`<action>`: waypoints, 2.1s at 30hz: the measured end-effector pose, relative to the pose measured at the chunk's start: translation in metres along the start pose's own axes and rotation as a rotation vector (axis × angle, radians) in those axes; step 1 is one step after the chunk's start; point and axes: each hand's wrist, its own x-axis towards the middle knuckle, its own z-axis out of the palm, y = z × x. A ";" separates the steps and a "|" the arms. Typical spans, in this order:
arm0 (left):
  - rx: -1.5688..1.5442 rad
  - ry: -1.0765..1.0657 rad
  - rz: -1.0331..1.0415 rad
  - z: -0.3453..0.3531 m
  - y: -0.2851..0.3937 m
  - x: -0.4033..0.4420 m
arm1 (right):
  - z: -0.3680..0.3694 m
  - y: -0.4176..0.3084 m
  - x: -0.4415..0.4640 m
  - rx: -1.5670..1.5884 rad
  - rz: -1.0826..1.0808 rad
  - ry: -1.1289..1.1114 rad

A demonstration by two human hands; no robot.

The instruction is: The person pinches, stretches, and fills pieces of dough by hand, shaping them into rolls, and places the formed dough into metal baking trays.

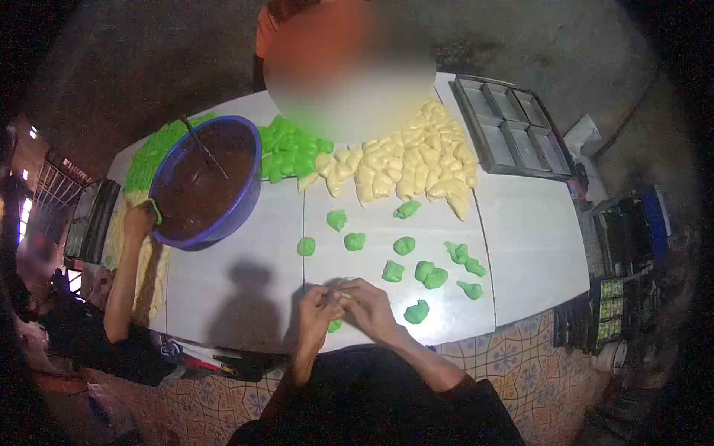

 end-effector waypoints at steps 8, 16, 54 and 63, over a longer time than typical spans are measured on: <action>0.025 -0.175 0.562 -0.014 -0.018 -0.003 | -0.010 -0.009 0.019 0.328 0.631 -0.463; -0.160 0.315 0.347 -0.034 -0.010 0.010 | -0.009 0.072 0.088 -0.217 -0.033 -0.419; -0.067 -0.153 0.353 -0.001 0.017 0.015 | -0.027 -0.033 0.052 0.485 0.147 -0.016; -0.186 0.107 0.442 0.004 0.005 -0.005 | -0.006 -0.037 0.029 0.016 0.083 0.027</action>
